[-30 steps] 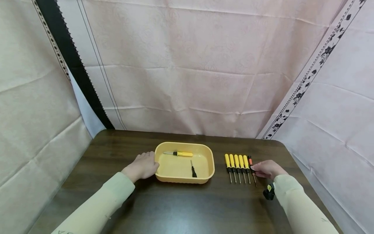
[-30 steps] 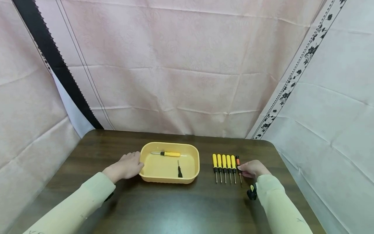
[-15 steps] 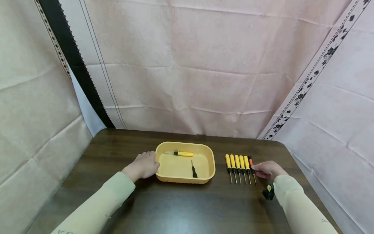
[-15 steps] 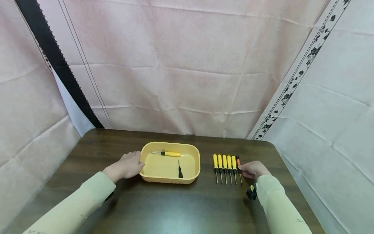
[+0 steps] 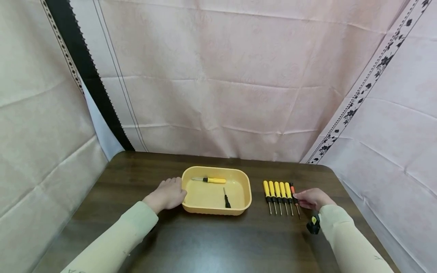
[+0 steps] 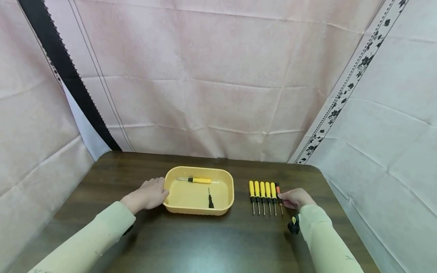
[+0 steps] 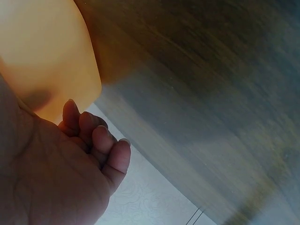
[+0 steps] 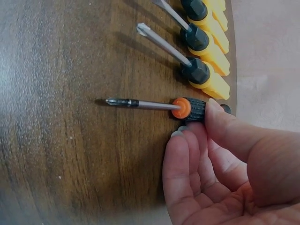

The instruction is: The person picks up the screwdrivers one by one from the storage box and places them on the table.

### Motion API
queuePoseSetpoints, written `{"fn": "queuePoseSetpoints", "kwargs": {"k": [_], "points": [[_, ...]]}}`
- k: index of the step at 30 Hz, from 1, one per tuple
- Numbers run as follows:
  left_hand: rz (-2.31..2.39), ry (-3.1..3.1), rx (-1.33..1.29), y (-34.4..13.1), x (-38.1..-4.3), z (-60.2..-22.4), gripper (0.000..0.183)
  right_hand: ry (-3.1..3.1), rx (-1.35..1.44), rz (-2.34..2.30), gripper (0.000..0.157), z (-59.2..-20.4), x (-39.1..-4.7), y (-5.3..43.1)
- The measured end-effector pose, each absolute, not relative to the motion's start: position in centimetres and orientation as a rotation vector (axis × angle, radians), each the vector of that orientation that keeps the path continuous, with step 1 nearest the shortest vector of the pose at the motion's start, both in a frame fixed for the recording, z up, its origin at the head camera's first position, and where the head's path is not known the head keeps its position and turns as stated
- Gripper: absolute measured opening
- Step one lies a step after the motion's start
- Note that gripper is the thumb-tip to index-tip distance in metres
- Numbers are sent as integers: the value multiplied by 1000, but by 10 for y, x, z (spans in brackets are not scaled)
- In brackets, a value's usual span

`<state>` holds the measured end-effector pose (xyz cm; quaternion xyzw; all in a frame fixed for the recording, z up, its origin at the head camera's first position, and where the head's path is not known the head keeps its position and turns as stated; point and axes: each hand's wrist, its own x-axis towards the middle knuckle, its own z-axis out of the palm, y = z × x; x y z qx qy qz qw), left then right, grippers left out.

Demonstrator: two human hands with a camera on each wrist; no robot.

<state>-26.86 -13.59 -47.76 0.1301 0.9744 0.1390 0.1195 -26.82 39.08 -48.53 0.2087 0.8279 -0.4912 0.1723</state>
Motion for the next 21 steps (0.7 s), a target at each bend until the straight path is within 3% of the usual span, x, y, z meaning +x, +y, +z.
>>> {"fn": "queuePoseSetpoints", "kwargs": {"k": [4, 16, 21], "points": [[417, 2859, 374, -137, -268, -479, 48, 2357, 599, -1372, 40, -485, -268, 389], [431, 2849, 381, -137, -269, -482, 49, 2396, 553, -1351, 83, -479, -263, 389], [435, 2840, 371, -137, -269, -480, 50, 2514, 502, -1275, 91, -465, -263, 384]]}}
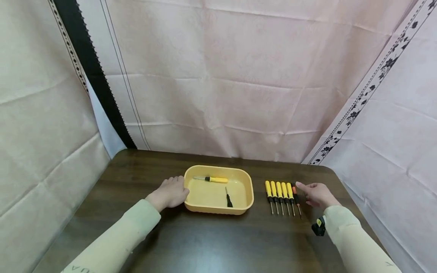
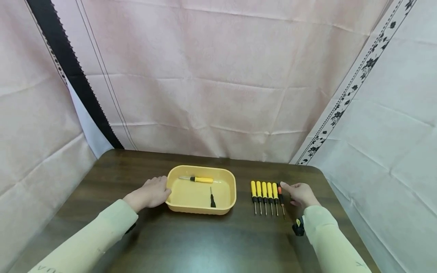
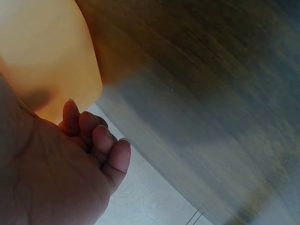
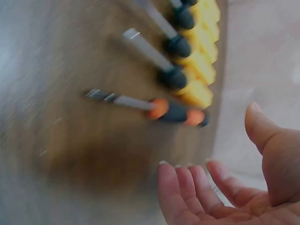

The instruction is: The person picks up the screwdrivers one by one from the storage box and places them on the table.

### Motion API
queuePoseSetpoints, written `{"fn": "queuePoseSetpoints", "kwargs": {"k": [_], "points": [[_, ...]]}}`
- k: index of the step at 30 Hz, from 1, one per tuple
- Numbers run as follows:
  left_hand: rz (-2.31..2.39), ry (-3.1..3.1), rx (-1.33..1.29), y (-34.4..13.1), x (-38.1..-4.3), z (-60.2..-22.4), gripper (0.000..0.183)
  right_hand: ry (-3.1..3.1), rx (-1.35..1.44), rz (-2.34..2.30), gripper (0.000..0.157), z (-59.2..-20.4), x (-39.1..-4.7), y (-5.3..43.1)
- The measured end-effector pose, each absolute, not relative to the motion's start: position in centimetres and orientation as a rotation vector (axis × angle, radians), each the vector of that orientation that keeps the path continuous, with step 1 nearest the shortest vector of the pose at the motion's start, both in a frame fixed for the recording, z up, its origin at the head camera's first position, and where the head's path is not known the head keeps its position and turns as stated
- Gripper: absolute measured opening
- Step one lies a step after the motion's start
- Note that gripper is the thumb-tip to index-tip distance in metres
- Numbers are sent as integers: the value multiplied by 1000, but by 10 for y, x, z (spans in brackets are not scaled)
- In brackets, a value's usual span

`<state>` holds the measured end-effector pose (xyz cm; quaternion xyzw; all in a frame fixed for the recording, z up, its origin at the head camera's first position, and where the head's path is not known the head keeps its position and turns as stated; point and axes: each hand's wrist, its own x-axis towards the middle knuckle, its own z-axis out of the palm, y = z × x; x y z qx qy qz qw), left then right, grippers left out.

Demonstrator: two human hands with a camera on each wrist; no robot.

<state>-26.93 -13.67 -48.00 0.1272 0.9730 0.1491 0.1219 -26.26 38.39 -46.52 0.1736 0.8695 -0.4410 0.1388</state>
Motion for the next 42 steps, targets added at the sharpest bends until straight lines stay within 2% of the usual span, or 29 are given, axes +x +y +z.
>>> {"fn": "queuePoseSetpoints", "kwargs": {"k": [8, 21, 30, 35, 42], "points": [[428, 2834, 351, -139, -268, -475, 50, 2528, 285, -1347, 100, -424, -272, 337], [420, 2838, 344, -140, -269, -475, 53, 2627, -34, -1483, 85, -396, -285, 238], [407, 2855, 350, -141, -268, -480, 49, 2807, -316, -1166, 57, -412, -296, 160], [410, 2873, 347, -140, -268, -478, 47, 2765, -422, -1017, 63, -430, -303, 139], [437, 2855, 374, -136, -265, -475, 46, 2709, -384, -920, 65, -455, -309, 126]]}}
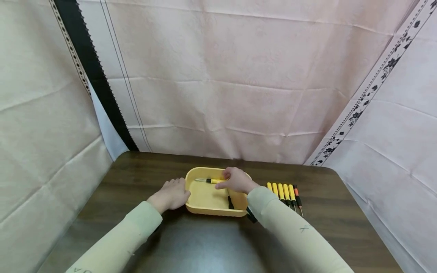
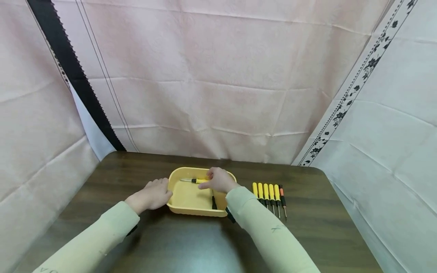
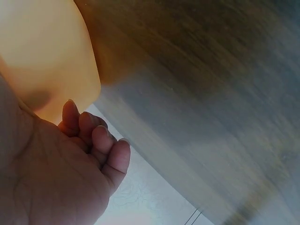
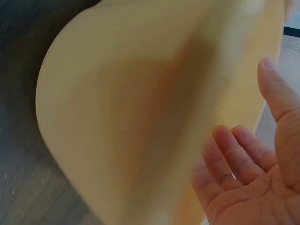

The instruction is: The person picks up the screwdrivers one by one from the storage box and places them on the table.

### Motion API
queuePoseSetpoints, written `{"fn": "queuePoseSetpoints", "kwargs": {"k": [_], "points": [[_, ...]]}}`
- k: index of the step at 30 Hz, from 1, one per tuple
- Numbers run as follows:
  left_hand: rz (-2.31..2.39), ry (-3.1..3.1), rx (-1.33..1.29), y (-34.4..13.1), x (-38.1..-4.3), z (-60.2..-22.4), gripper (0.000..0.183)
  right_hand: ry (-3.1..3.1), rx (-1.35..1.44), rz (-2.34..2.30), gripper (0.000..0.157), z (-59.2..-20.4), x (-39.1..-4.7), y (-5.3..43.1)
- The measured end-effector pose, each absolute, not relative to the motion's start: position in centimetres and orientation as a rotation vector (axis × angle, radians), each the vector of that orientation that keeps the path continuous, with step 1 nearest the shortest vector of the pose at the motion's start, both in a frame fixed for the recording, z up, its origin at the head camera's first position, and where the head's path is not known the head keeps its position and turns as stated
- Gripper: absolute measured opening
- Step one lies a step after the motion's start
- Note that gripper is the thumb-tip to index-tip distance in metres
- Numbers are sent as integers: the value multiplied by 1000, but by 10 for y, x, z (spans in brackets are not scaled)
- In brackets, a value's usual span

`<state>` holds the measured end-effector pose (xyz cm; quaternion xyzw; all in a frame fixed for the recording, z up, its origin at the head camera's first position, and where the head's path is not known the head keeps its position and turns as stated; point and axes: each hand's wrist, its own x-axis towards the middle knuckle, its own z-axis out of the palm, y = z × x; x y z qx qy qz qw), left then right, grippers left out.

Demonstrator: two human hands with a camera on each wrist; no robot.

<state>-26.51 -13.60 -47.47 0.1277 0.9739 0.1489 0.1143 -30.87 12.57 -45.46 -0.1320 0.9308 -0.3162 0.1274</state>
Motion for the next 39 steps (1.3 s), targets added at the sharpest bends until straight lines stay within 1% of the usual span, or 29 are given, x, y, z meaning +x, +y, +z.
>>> {"fn": "queuePoseSetpoints", "kwargs": {"k": [7, 13, 22, 29, 36, 39], "points": [[453, 2875, 376, -137, -271, -480, 45, 2695, -375, -919, 66, -463, -309, 117], [423, 2874, 355, -134, -269, -480, 47, 2676, -373, -940, 61, -467, -308, 117], [416, 2874, 363, -134, -267, -478, 49, 2697, -409, -979, 42, -471, -308, 119], [420, 2866, 361, -136, -268, -478, 49, 2651, -366, -1041, 32, -472, -310, 116], [432, 2868, 345, -136, -267, -477, 51, 2716, -395, -1005, 11, -474, -313, 108], [438, 2854, 342, -135, -266, -477, 52, 2767, -446, -931, 5, -477, -313, 105]]}}
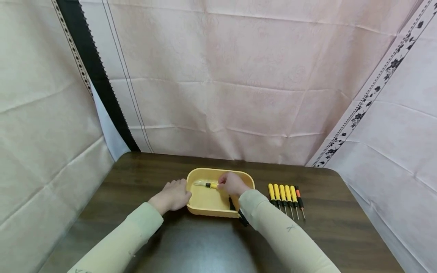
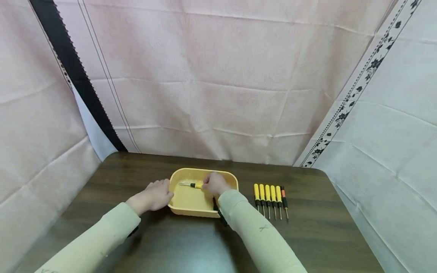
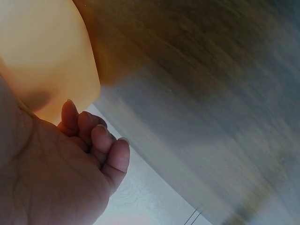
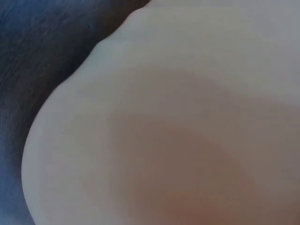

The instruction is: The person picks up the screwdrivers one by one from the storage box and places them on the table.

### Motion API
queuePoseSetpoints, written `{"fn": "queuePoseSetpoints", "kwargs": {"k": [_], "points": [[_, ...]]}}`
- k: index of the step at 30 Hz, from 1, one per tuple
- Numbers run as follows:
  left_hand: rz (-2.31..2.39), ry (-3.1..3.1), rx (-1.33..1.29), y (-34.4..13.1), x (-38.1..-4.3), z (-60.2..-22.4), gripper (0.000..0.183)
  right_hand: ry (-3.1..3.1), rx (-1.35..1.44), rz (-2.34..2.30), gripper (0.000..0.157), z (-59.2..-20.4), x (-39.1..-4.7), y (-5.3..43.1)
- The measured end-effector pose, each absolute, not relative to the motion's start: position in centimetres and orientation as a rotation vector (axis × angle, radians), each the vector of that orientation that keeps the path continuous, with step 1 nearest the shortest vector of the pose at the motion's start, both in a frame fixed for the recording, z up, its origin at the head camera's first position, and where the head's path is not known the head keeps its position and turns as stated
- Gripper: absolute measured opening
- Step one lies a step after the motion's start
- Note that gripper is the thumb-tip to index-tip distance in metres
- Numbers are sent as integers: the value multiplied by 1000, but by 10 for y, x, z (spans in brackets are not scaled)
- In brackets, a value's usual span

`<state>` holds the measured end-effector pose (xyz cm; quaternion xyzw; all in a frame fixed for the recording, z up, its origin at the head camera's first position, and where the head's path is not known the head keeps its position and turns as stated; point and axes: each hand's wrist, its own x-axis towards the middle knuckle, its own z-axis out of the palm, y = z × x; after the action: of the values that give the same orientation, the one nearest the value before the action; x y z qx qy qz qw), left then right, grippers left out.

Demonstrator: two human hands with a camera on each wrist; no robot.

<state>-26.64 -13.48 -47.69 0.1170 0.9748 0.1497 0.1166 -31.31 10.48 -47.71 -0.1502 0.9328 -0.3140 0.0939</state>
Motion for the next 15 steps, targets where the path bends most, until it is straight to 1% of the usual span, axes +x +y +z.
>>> {"fn": "queuePoseSetpoints", "kwargs": {"k": [5, 9, 12, 15], "points": [[431, 2875, 347, -136, -267, -477, 50, 2867, -549, -753, 3, -479, -312, 99], [441, 2881, 347, -135, -267, -477, 49, 2947, -603, -612, 5, -479, -309, 96], [449, 2863, 334, -134, -265, -479, 50, 2970, -619, -578, 4, -481, -307, 97], [449, 2858, 335, -135, -265, -477, 50, 2972, -631, -587, 7, -480, -307, 100]]}}
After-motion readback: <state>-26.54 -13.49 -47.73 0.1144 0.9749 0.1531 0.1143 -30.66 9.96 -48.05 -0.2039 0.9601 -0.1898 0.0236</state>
